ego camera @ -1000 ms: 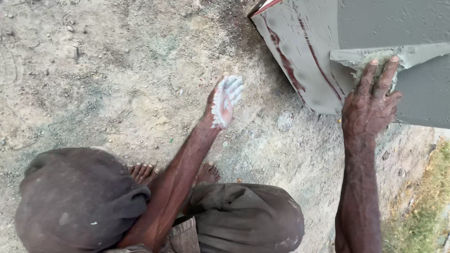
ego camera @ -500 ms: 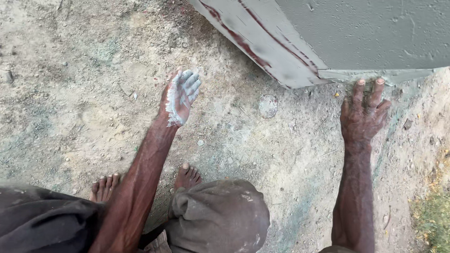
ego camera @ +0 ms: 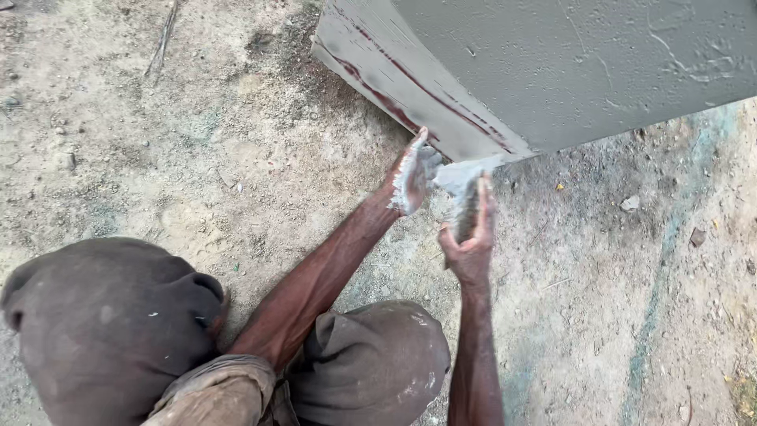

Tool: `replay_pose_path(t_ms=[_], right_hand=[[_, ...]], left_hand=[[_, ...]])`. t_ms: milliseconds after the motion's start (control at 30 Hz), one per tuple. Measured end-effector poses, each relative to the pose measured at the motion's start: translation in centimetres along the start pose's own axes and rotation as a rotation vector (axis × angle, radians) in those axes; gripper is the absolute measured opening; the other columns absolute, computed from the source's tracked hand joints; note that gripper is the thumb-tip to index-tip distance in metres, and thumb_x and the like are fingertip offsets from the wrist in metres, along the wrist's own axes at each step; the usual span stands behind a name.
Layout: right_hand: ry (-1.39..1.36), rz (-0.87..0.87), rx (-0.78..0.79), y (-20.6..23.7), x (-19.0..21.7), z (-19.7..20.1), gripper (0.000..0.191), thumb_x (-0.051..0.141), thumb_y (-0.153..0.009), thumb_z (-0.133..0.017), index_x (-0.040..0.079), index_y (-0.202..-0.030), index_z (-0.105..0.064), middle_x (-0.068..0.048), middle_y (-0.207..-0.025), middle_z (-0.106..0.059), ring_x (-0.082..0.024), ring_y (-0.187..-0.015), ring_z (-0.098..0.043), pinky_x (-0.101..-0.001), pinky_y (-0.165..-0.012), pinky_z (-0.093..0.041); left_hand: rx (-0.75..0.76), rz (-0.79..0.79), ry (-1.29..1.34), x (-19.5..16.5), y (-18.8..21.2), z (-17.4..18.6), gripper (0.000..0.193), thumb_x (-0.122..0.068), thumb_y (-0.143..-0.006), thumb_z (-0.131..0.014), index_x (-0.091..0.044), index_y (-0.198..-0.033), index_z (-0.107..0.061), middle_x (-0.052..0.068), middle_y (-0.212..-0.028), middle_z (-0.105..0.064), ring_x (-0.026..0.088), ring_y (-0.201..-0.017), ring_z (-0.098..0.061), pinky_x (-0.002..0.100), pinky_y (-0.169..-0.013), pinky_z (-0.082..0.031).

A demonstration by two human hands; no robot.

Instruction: The person applies cement plaster to a vertical pillar using a trowel, smoothing the surface in repeated upward and downward strokes. The person occasionally scrapes excess material from the trowel with their hand.

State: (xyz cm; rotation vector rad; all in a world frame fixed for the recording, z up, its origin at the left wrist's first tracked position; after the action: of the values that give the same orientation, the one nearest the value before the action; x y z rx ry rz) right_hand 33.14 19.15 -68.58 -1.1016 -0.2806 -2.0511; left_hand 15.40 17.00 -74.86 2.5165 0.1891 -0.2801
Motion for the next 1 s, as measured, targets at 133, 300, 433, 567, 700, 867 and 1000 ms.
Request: replay_pose_path(t_ms=[133, 300, 433, 567, 700, 867, 1000], right_hand=[[0.061, 0.235, 0.059, 0.4, 5.8, -7.1, 0.090, 0.010, -0.077, -0.065, 0.013, -0.161, -0.036, -0.020, -0.171, -0.028, -0.037, -0.159, -0.029, -0.0550, -0.127, -0.035], [0.072, 0.276, 0.236, 0.5, 9.2, -12.4, 0.083, 0.018, -0.083, -0.068, 0.011, -0.160, -0.038, -0.021, -0.167, -0.035, -0.040, -0.157, -0.032, -0.0581, -0.127, -0.032], [0.130, 0.038, 0.377, -1.4, 8.8, -12.9, 0.087, 0.016, -0.081, -0.060, 0.011, -0.163, -0.028, -0.023, -0.169, -0.022, -0.042, -0.153, -0.026, -0.0605, -0.116, -0.038], [0.429, -0.077, 0.416, -5.8, 8.3, -9.8, 0.086, 0.021, -0.084, -0.061, 0.019, -0.161, -0.024, -0.010, -0.170, -0.022, -0.034, -0.148, -0.039, -0.0539, -0.103, -0.056], [0.713, 0.497, 0.355, -12.7, 11.3, -7.2, 0.092, 0.016, -0.080, -0.068, 0.016, -0.163, -0.029, -0.014, -0.172, -0.020, -0.038, -0.152, -0.033, -0.0577, -0.110, -0.048], [1.164, 0.773, 0.520, -21.4, 14.7, -9.7, 0.080, 0.029, -0.081, -0.081, 0.029, -0.153, -0.048, -0.004, -0.169, -0.030, -0.027, -0.136, -0.049, -0.0494, -0.103, -0.051], [1.361, 0.843, 0.564, -24.4, 16.1, -11.3, 0.086, 0.024, -0.077, -0.083, 0.034, -0.155, -0.048, 0.003, -0.170, -0.033, -0.026, -0.128, -0.054, -0.0431, -0.105, -0.052]], left_hand=[[0.212, -0.079, 0.276, -2.6, 1.9, 0.5, 0.112, -0.082, -0.085, -0.044, 0.005, -0.154, -0.027, 0.029, -0.163, -0.030, 0.039, -0.150, -0.034, 0.053, -0.120, -0.034], [0.251, -0.432, 0.509, -7.5, 8.1, 5.9, 0.110, -0.080, -0.085, -0.046, 0.003, -0.156, -0.028, 0.026, -0.164, -0.029, 0.036, -0.152, -0.033, 0.053, -0.121, -0.032], [0.545, -0.612, 0.577, -13.0, 11.5, 6.5, 0.101, -0.072, -0.093, -0.047, 0.002, -0.159, -0.027, 0.023, -0.168, -0.028, 0.034, -0.155, -0.031, 0.049, -0.127, -0.030], [0.775, -0.622, 0.803, -15.5, 12.5, 7.3, 0.096, -0.068, -0.101, -0.047, 0.005, -0.160, -0.026, 0.026, -0.168, -0.029, 0.039, -0.155, -0.033, 0.048, -0.131, -0.028], [0.310, -0.623, 0.842, -16.1, 11.8, 11.1, 0.095, -0.063, -0.096, -0.051, 0.004, -0.158, -0.026, 0.025, -0.165, -0.032, 0.038, -0.152, -0.036, 0.048, -0.128, -0.030], [0.184, -0.602, 0.939, -16.7, 12.1, 13.1, 0.091, -0.060, -0.096, -0.052, 0.004, -0.155, -0.028, 0.026, -0.161, -0.036, 0.039, -0.148, -0.039, 0.049, -0.122, -0.033], [0.181, -0.571, 0.909, -17.1, 13.0, 12.5, 0.089, -0.060, -0.096, -0.053, 0.004, -0.155, -0.031, 0.025, -0.161, -0.038, 0.039, -0.148, -0.040, 0.049, -0.123, -0.034]])
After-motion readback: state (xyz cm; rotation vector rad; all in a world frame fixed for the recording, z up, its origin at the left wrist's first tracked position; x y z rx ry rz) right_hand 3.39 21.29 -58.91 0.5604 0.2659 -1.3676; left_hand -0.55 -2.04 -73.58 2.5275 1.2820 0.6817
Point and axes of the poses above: each hand's wrist, its own y-axis away from the middle knuckle, its own z-axis out of the back of the hand, x = y × z, the point moved 2 cm from there along -y, towards the middle knuckle
